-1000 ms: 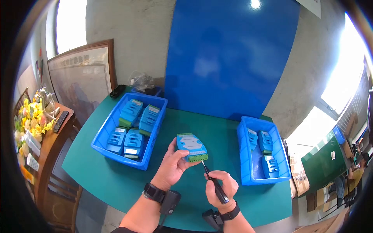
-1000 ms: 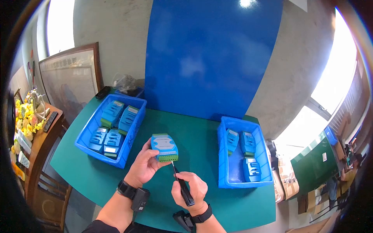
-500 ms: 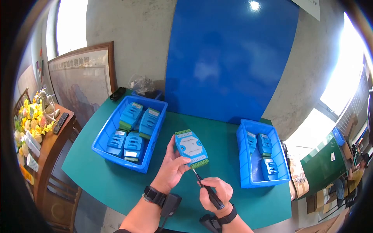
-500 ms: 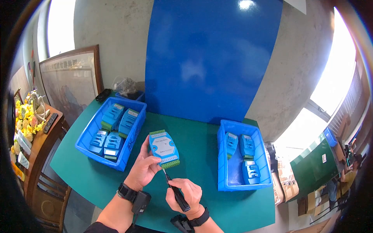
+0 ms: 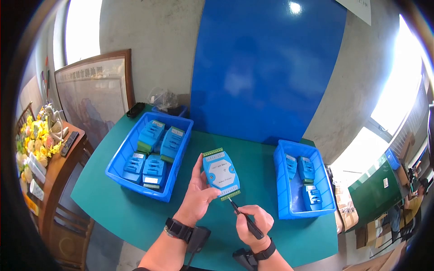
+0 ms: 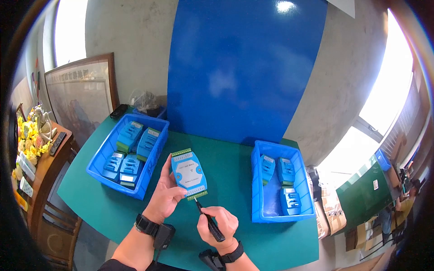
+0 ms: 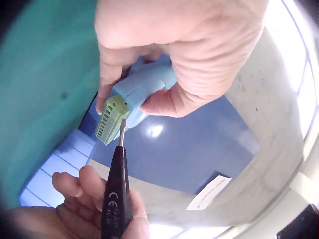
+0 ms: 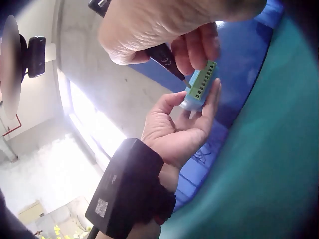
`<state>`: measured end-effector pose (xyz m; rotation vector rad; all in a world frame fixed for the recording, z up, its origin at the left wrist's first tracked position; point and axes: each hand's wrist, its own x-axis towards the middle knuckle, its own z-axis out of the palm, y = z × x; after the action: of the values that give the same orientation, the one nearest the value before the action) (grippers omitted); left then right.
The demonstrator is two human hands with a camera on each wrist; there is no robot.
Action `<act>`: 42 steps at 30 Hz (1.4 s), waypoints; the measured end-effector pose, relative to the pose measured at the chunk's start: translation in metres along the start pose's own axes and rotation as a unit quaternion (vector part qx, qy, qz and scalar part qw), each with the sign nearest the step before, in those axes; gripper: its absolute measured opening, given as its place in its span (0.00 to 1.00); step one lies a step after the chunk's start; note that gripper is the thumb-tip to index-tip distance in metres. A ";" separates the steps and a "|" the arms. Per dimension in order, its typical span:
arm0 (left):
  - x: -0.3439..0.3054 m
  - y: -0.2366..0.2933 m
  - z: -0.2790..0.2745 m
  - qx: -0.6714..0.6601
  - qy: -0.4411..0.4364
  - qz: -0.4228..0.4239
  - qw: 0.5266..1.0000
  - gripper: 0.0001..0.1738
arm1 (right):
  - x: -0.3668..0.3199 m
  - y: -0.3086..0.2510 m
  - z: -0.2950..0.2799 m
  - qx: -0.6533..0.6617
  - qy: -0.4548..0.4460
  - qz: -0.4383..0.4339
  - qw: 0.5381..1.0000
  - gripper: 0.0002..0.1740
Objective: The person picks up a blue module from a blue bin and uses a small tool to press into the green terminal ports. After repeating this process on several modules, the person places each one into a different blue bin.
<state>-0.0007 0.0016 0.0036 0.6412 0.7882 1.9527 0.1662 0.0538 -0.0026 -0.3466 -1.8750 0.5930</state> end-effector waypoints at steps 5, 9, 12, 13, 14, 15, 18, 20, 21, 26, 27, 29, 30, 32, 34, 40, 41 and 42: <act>-0.001 0.005 0.003 0.008 0.000 0.007 1.000 0.61 | 0.000 0.006 -0.004 0.008 0.036 0.073 0.997 0.04; 0.001 -0.001 0.000 0.025 -0.021 0.033 0.999 0.62 | 0.000 0.008 -0.006 -0.028 0.053 0.047 0.997 0.03; 0.001 0.003 0.002 0.032 -0.026 0.038 0.998 0.62 | 0.000 0.010 -0.007 -0.009 0.098 0.104 0.990 0.02; 0.000 0.004 0.002 0.034 -0.024 0.036 0.998 0.62 | 0.000 0.010 -0.008 0.006 0.116 0.139 0.983 0.01; 0.000 0.005 0.003 0.034 -0.028 0.035 0.998 0.62 | 0.002 0.011 -0.008 0.003 0.109 0.138 0.984 0.01; 0.000 0.006 0.003 0.034 -0.031 0.033 0.998 0.62 | 0.003 0.012 -0.008 0.000 0.102 0.138 0.985 0.02; 0.001 0.003 0.001 0.057 -0.047 0.031 0.997 0.61 | 0.002 0.009 -0.009 0.028 0.110 0.135 0.984 0.05; 0.000 0.002 -0.001 0.069 -0.067 0.014 0.995 0.60 | 0.004 0.005 -0.009 0.067 0.158 0.116 0.978 0.08; 0.000 0.002 -0.002 0.072 -0.081 -0.005 0.994 0.59 | 0.004 0.007 -0.010 0.072 0.153 0.103 0.980 0.14; -0.004 0.000 0.005 0.132 -0.130 -0.078 0.980 0.59 | 0.014 0.000 -0.012 -0.070 0.088 -0.025 0.993 0.18; -0.005 0.000 0.007 0.138 -0.133 -0.081 0.978 0.59 | 0.014 0.000 -0.012 -0.069 0.089 -0.023 0.993 0.17; -0.007 0.000 0.010 0.149 -0.135 -0.082 0.976 0.58 | 0.012 0.000 -0.013 -0.069 0.099 -0.020 0.993 0.15; -0.007 -0.001 0.010 0.155 -0.135 -0.080 0.975 0.58 | 0.011 0.000 -0.014 -0.069 0.107 -0.018 0.992 0.14; -0.007 -0.001 0.010 0.166 -0.141 -0.072 0.973 0.57 | 0.011 0.000 -0.014 -0.068 0.116 -0.005 0.991 0.12; -0.008 -0.001 0.010 0.176 -0.156 -0.062 0.970 0.55 | 0.011 0.001 -0.013 -0.068 0.118 0.020 0.991 0.12; -0.009 -0.004 0.010 0.194 -0.169 -0.072 0.964 0.54 | 0.010 0.000 -0.012 -0.048 0.110 -0.004 0.993 0.12; -0.009 -0.005 0.010 0.192 -0.172 -0.070 0.964 0.54 | 0.010 0.001 -0.011 -0.046 0.108 -0.027 0.993 0.13; -0.010 -0.006 0.011 0.190 -0.176 -0.068 0.964 0.54 | 0.012 0.000 -0.010 -0.044 0.097 -0.027 0.994 0.14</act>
<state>0.0150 -0.0013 0.0052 1.0987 0.9589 1.5135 0.1712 0.0620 0.0095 -0.3966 -1.7199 0.4257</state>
